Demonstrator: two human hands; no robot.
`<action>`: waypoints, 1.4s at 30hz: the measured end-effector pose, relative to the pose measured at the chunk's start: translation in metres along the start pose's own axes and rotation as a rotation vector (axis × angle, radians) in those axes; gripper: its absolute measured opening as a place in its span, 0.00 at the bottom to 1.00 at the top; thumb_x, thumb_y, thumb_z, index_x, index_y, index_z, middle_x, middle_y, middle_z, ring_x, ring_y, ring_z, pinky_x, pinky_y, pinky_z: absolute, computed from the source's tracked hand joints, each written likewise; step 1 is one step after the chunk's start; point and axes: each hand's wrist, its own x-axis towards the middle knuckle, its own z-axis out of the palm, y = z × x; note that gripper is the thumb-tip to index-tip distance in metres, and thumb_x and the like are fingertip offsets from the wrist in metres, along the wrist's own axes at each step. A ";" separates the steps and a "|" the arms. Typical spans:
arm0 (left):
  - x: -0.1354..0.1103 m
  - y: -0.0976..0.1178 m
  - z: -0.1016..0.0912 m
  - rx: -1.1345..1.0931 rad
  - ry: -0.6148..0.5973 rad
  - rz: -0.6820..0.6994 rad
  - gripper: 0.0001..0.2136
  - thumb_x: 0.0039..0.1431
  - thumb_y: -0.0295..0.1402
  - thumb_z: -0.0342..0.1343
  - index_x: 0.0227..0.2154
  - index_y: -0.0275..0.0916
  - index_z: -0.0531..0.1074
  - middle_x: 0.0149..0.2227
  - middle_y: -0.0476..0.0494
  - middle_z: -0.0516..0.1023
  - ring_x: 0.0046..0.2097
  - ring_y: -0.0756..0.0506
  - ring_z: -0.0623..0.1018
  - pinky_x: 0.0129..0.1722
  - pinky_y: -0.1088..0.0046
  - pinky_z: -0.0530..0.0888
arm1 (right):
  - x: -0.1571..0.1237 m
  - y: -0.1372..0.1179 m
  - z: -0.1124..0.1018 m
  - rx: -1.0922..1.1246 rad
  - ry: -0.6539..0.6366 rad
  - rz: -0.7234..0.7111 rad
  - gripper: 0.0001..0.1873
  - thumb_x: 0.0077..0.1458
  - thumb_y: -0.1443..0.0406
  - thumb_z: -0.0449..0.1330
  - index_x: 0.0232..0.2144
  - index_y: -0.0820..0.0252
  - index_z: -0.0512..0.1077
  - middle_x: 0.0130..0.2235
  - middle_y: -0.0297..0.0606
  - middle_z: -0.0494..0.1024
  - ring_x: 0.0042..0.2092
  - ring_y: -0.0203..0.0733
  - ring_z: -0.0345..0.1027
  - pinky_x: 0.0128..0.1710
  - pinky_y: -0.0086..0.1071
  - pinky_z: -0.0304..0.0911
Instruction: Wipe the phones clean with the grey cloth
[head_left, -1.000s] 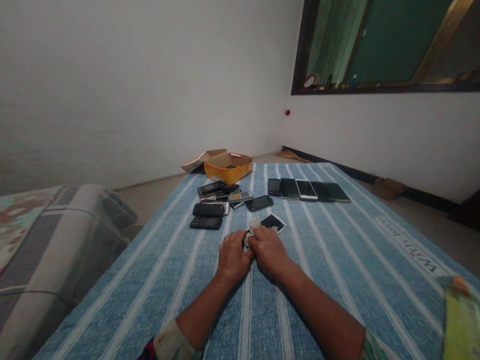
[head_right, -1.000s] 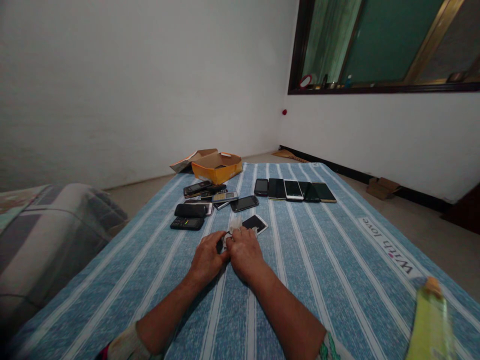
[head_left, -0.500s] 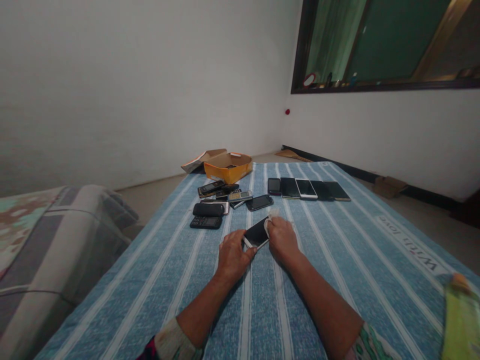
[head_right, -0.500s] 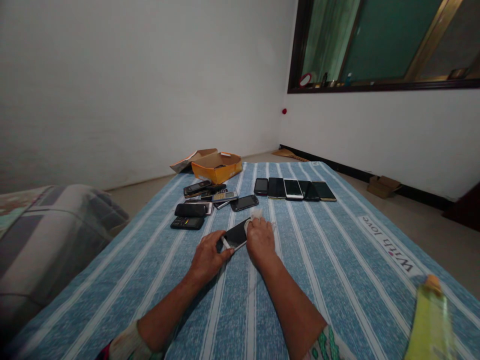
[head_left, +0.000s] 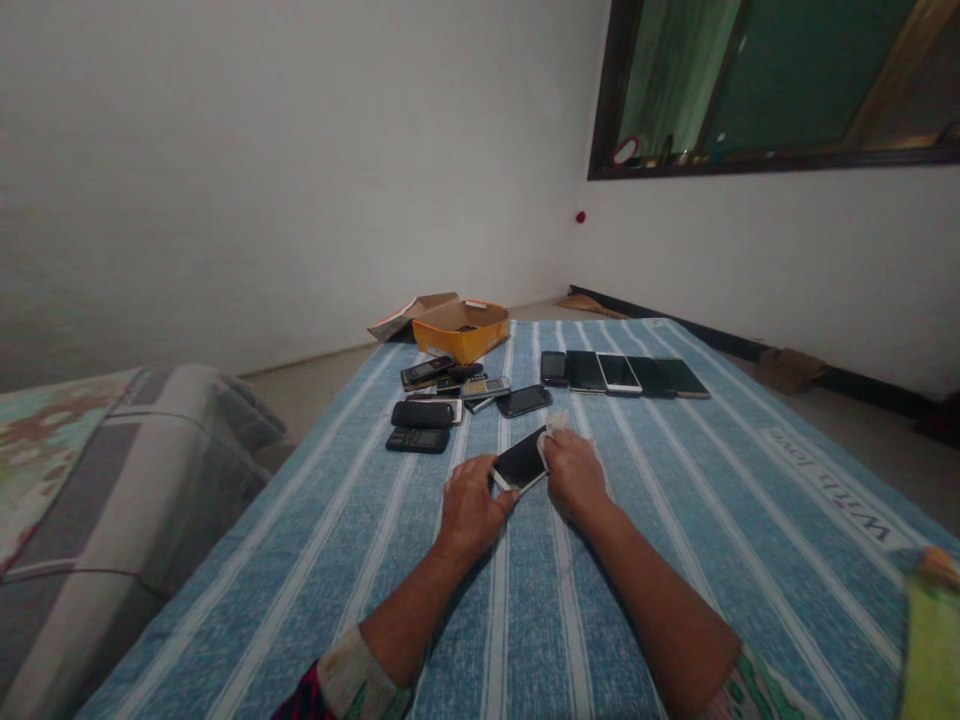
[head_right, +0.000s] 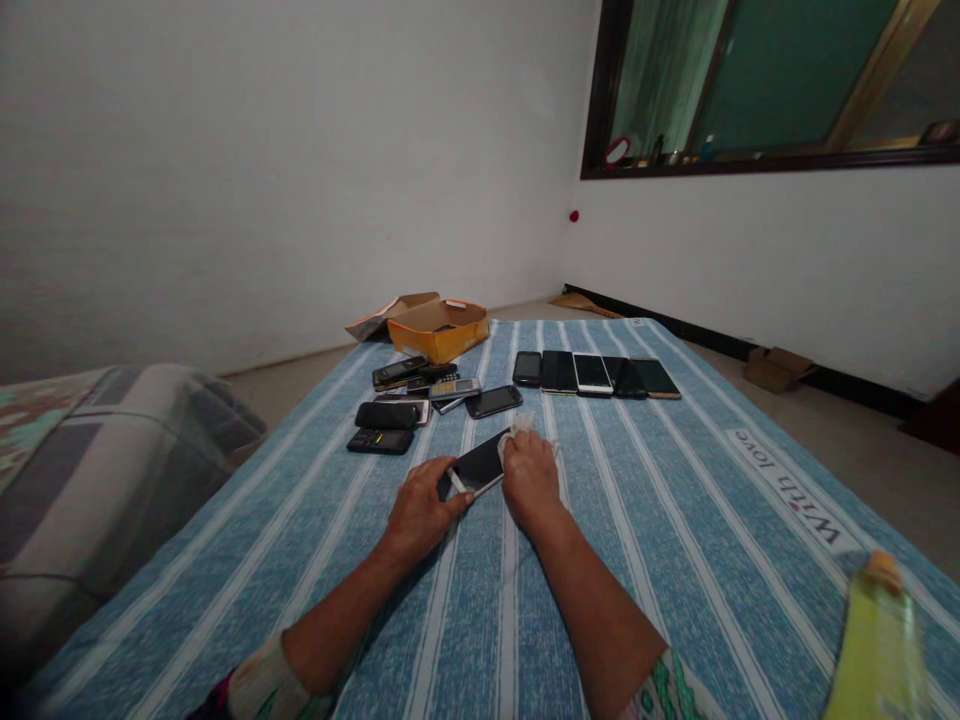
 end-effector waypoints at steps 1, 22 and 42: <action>0.000 0.000 0.000 -0.002 0.005 0.004 0.22 0.50 0.28 0.66 0.49 0.35 0.74 0.51 0.36 0.79 0.55 0.36 0.76 0.55 0.59 0.70 | 0.000 -0.001 0.001 0.007 0.004 -0.019 0.16 0.63 0.74 0.49 0.45 0.64 0.75 0.49 0.49 0.74 0.52 0.50 0.62 0.49 0.38 0.54; 0.000 0.002 0.000 -0.020 0.010 0.005 0.21 0.49 0.27 0.66 0.48 0.34 0.74 0.50 0.36 0.80 0.54 0.36 0.76 0.55 0.59 0.70 | 0.014 0.007 0.005 0.078 -0.023 -0.215 0.13 0.62 0.72 0.51 0.41 0.63 0.75 0.46 0.45 0.74 0.49 0.47 0.63 0.47 0.36 0.52; 0.001 -0.006 0.007 -0.028 0.055 0.036 0.19 0.50 0.29 0.62 0.47 0.38 0.75 0.50 0.38 0.80 0.54 0.36 0.77 0.56 0.58 0.70 | -0.016 -0.023 0.004 0.161 -0.034 -0.383 0.15 0.64 0.70 0.52 0.50 0.64 0.73 0.54 0.47 0.73 0.57 0.49 0.60 0.57 0.40 0.53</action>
